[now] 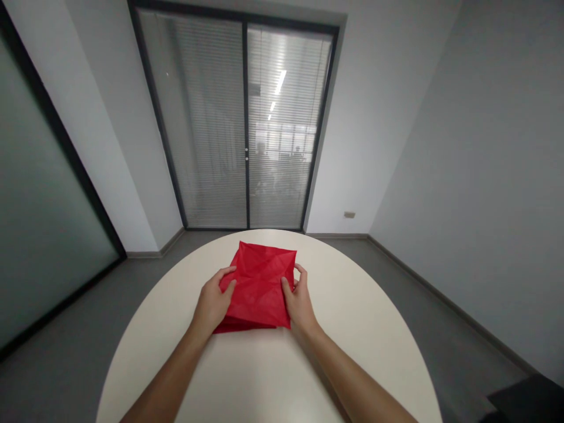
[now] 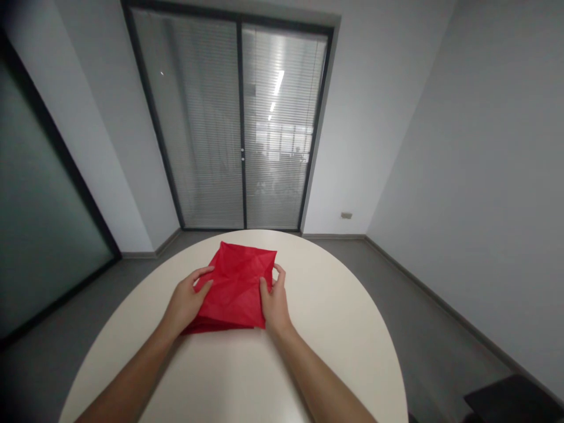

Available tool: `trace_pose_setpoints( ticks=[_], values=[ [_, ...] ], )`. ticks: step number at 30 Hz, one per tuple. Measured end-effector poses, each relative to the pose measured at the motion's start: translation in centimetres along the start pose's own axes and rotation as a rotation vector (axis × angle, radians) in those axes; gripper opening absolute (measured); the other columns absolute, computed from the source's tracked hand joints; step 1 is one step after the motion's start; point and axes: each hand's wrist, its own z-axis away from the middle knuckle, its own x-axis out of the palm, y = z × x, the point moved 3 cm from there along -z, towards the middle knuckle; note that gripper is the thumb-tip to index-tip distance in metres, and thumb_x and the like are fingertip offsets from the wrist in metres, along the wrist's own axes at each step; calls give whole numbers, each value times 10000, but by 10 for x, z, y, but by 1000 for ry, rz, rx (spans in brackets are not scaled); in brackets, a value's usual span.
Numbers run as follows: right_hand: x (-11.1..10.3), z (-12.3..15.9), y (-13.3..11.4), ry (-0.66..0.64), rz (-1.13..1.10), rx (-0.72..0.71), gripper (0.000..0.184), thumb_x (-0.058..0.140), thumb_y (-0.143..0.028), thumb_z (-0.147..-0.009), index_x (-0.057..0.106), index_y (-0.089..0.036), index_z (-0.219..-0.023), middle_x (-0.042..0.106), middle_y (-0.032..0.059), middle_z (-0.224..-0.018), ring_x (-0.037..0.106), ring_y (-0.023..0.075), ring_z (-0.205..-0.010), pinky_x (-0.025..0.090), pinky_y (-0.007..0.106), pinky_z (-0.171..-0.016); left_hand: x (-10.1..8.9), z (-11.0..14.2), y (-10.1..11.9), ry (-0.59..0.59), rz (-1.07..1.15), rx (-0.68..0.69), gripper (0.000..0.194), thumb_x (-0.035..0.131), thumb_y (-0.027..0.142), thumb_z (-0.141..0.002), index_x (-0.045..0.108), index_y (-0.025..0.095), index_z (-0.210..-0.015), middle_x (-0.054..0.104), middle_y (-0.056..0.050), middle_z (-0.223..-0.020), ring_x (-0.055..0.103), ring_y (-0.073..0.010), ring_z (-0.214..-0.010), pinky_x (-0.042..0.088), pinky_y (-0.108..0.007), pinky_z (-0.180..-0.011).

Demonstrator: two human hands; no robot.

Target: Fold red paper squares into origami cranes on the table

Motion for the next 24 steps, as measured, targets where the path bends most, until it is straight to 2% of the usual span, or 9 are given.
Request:
trace_pose_setpoints(
  ticks=[2, 5, 8, 13, 16, 19, 21, 24],
  values=[
    [6, -10, 3, -29, 62, -11, 600, 632, -457, -863, 351, -268, -1358, 697, 2, -881, 672, 180, -644, 550, 291, -559, -8, -4, -7, 15, -91, 18, 296, 606, 291, -802, 727, 225, -1064, 733, -103, -1148, 657, -300, -1115, 447, -448, -1053],
    [13, -26, 19, -53, 132, 34, 576, 651, -440, -831, 419, -250, -1323, 705, -10, -804, 688, 205, -655, 545, 303, -556, -16, -6, -22, 29, -261, 42, 316, 571, 289, -834, 708, 206, -1106, 721, -121, -1176, 659, -298, -1118, 456, -437, -1042],
    [16, -35, 44, -71, 243, 78, 560, 663, -360, -810, 444, -241, -1312, 729, 11, -815, 701, 224, -692, 545, 324, -588, -21, -1, -41, -30, -475, 29, 349, 504, 283, -888, 670, 152, -1166, 688, -169, -1223, 647, -304, -1138, 460, -431, -1024],
    [13, -30, 68, -86, 481, -18, 540, 670, -235, -775, 503, -234, -1289, 732, 16, -804, 689, 225, -723, 522, 345, -691, -17, 21, -60, -160, -706, 12, 335, 445, 234, -938, 625, 171, -1213, 645, -153, -1267, 648, -280, -1118, 480, -378, -957],
    [11, -24, 62, -96, 647, -10, 604, 672, -214, -770, 481, -224, -1343, 734, 50, -875, 691, 244, -796, 507, 353, -750, -10, 31, -62, -202, -781, 47, 357, 434, 175, -944, 600, 171, -1260, 600, -146, -1315, 638, -249, -1117, 481, -346, -945],
    [19, -20, 45, -170, 1014, 39, 679, 639, -208, -804, 394, -170, -1436, 716, 128, -1031, 679, 272, -916, 495, 358, -794, -3, 34, -63, -220, -902, 61, 361, 432, 150, -953, 604, 159, -1270, 589, -140, -1322, 600, -235, -1162, 475, -334, -971],
    [32, -16, 28, -192, 1273, -45, 668, 627, -185, -808, 405, -131, -1436, 645, 188, -1213, 632, 302, -1043, 491, 381, -839, 0, 35, -64, -221, -975, 74, 361, 438, 155, -960, 611, 162, -1277, 590, -135, -1321, 578, -237, -1179, 482, -338, -973],
    [64, -8, 8, -249, 1477, -261, 429, 564, -142, -854, 573, -139, -1283, 568, 195, -1342, 527, 338, -1197, 447, 452, -959, 3, 37, -66, -207, -1041, 94, 367, 441, 167, -965, 616, 176, -1287, 579, -132, -1340, 571, -241, -1169, 502, -343, -951]
  ],
)
